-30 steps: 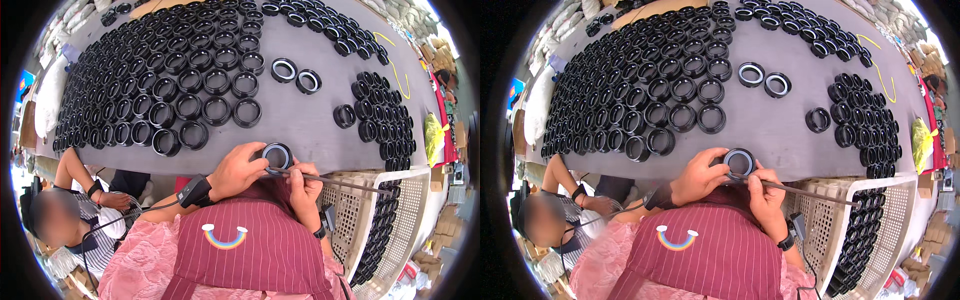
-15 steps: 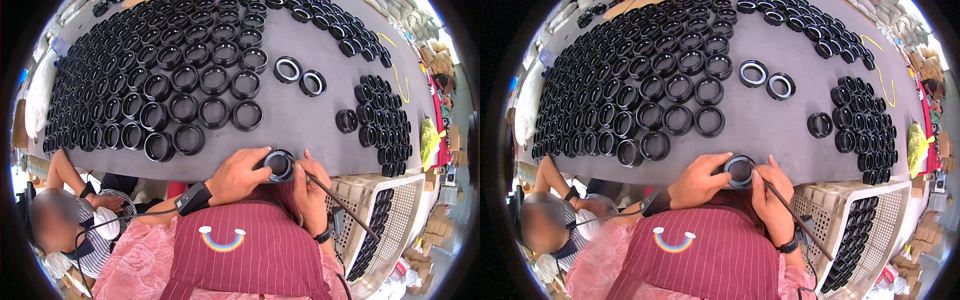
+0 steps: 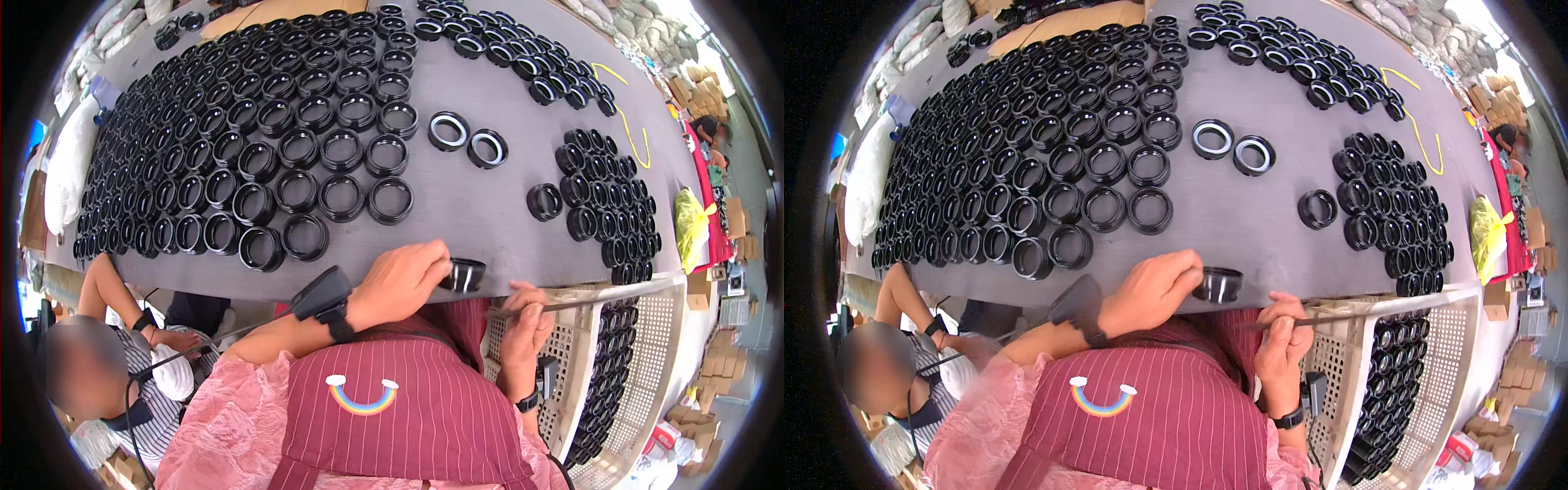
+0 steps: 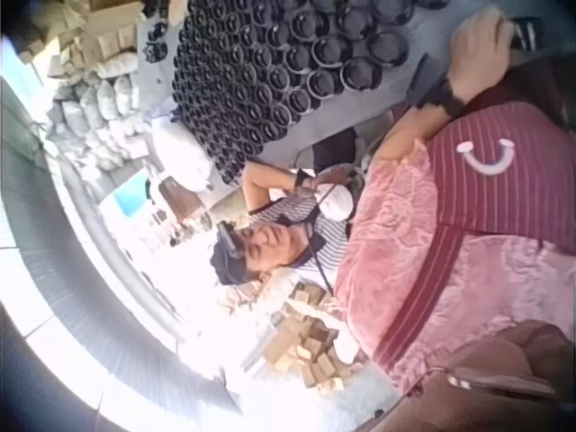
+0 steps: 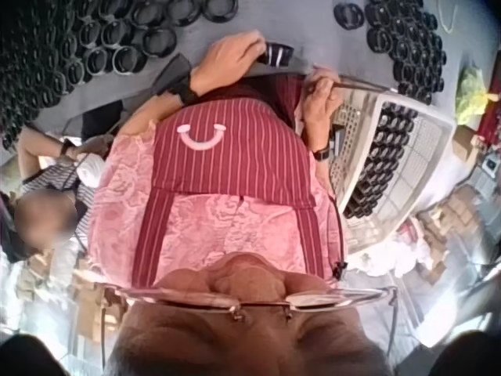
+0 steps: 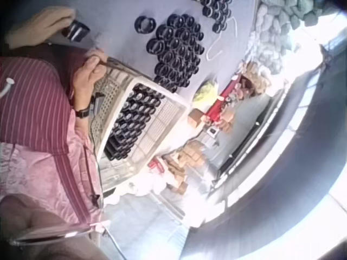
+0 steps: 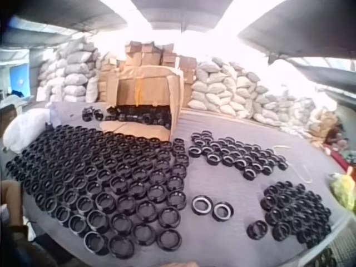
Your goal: The recorder is assembling small black rings or gaskets with white inner components at a factory workbench.
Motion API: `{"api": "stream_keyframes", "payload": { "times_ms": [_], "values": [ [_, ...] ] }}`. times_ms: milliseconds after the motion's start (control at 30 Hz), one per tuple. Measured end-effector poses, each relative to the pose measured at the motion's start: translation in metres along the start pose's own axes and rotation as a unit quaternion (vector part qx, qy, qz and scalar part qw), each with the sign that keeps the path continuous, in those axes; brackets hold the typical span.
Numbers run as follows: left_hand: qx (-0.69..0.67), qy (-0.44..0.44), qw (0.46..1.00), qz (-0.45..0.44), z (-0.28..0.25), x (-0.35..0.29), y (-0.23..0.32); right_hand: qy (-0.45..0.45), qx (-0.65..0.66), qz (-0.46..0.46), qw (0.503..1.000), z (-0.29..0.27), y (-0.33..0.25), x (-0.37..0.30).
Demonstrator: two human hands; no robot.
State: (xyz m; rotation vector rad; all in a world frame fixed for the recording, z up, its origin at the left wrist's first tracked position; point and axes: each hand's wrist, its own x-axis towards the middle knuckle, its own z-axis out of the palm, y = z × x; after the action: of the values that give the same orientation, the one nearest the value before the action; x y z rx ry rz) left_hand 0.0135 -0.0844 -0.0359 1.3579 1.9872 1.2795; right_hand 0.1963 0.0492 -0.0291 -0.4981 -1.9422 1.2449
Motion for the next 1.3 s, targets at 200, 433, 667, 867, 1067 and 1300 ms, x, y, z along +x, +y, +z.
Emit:
{"api": "stream_keyframes", "payload": {
  "times_ms": [200,433,667,867,1067,1300],
  "values": [
    [0.119,0.013,0.989,-0.091,0.019,0.048,0.003,-0.192,-0.126,0.170,0.958,-0.028,-0.002,-0.041],
    [0.169,0.151,0.974,-0.007,0.000,0.040,0.014,-0.307,-0.234,0.133,0.913,-0.042,0.013,-0.063],
    [0.295,0.181,0.929,0.128,-0.014,0.139,0.010,-0.118,-0.239,0.241,0.933,-0.031,0.025,-0.016],
    [0.438,0.084,0.891,0.086,0.045,0.226,-0.045,-0.046,-0.011,0.251,0.967,-0.039,0.035,-0.034],
    [0.382,0.050,0.910,0.152,0.039,0.141,-0.013,0.116,-0.037,0.191,0.974,-0.047,0.048,-0.040],
    [0.160,-0.027,0.976,0.144,0.016,-0.002,-0.003,0.217,0.082,0.168,0.958,-0.004,0.038,-0.006]
  ]
}}
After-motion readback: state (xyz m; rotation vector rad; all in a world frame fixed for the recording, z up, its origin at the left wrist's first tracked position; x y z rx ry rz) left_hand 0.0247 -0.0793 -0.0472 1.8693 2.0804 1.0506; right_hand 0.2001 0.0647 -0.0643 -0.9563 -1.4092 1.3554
